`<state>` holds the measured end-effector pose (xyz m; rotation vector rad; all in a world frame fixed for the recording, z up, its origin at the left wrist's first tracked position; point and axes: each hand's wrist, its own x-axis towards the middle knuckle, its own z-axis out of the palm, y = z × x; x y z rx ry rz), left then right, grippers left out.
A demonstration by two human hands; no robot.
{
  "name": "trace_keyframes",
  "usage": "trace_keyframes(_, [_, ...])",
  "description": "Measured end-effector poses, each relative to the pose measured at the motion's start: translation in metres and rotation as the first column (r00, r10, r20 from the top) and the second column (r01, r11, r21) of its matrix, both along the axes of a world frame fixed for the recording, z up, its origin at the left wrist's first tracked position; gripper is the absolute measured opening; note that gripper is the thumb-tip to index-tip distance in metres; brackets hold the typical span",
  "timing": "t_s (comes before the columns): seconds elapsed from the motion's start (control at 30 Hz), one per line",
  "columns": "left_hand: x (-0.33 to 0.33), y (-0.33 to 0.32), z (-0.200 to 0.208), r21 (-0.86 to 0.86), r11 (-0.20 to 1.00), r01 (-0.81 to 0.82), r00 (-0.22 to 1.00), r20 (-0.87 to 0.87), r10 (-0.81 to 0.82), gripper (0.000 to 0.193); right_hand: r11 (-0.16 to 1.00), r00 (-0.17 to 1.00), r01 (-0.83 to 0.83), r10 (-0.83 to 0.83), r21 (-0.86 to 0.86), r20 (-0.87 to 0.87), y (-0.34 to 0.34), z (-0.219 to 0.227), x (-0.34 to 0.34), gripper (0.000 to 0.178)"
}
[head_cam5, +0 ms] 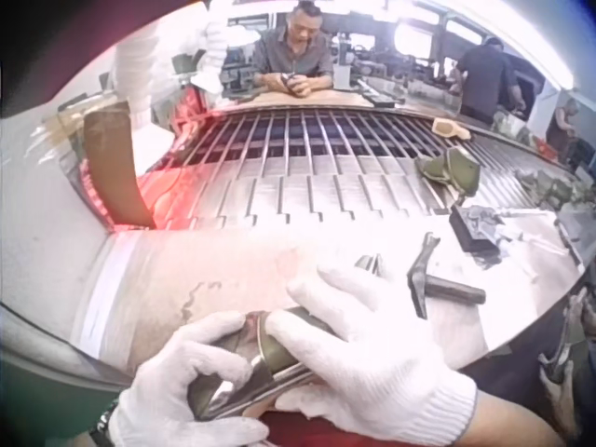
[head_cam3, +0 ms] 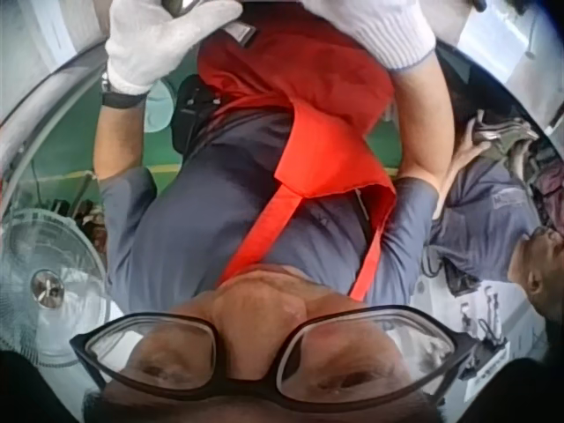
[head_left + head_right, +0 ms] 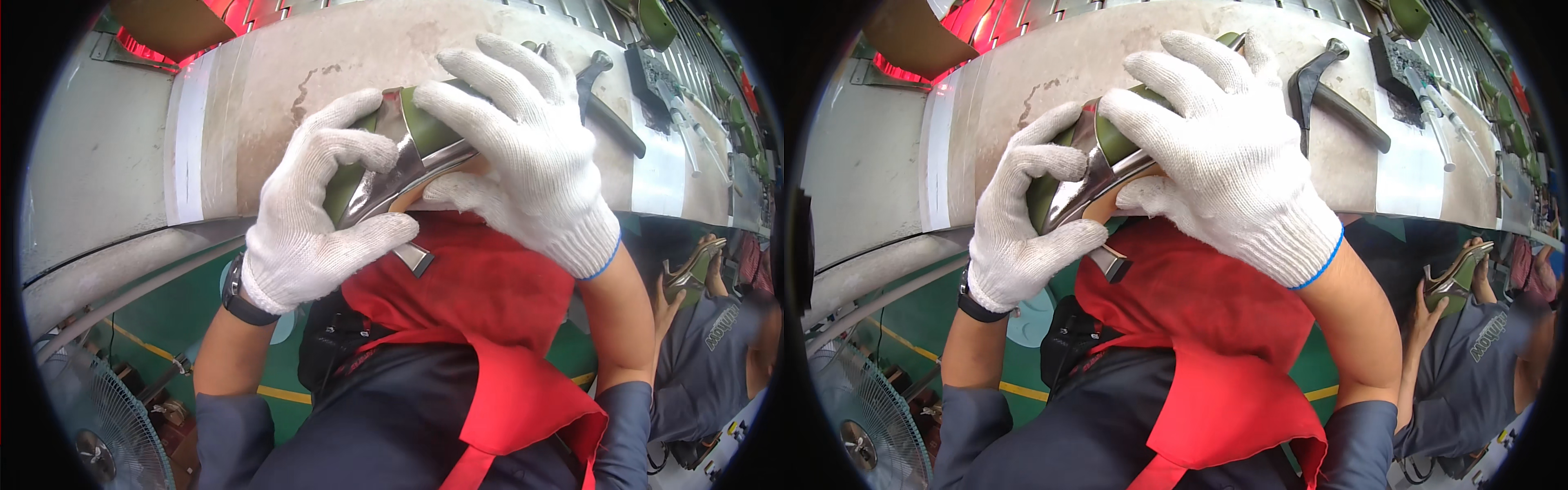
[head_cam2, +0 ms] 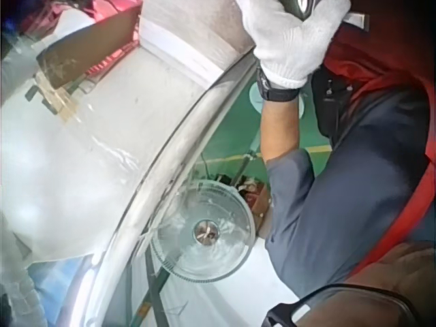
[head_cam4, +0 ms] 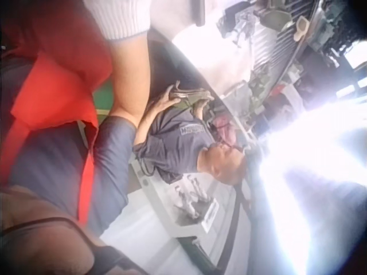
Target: The person attaches outsoles to lasted shoe uppers by pressing them firmly by hand and tapping along the edges and heels with a hammer.
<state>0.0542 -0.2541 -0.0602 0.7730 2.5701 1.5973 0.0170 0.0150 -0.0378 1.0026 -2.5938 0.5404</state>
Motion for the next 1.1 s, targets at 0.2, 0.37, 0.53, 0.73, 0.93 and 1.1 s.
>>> trace_keyframes(0.2, [0.000,0.010,0.005,-0.038,0.998,-0.058,0.997,0.055,0.060,0.043,0.998,1.000,0.001,-0.002,-0.055,-0.013,-0.001,-0.006,0.001,0.079])
trace_keyframes(0.37, [0.002,0.023,-0.004,-0.034,0.988,-0.150,0.975,-0.171,0.142,0.028,0.999,0.999,-0.005,0.003,-0.045,-0.051,0.001,-0.008,0.001,0.077])
trace_keyframes(0.53, [0.007,0.030,-0.004,-0.062,0.974,-0.217,0.959,-0.198,0.201,0.023,0.999,0.997,-0.003,-0.001,-0.054,-0.074,-0.002,-0.012,0.002,0.077])
trace_keyframes(0.73, [0.006,0.034,-0.006,-0.099,0.968,-0.231,0.945,-0.258,0.199,0.023,1.000,0.994,0.029,-0.030,-0.013,-0.105,-0.007,-0.011,0.001,0.082])
trace_keyframes(0.93, [0.004,0.034,-0.008,-0.082,0.971,-0.222,0.930,-0.317,0.186,0.024,0.997,0.994,0.043,-0.036,0.059,-0.101,-0.015,-0.004,-0.002,0.082])
trace_keyframes(1.1, [0.001,0.032,-0.012,-0.048,0.976,-0.210,0.921,-0.345,0.181,0.024,0.996,0.937,-0.047,0.069,0.070,-0.344,-0.009,-0.033,-0.029,0.077])
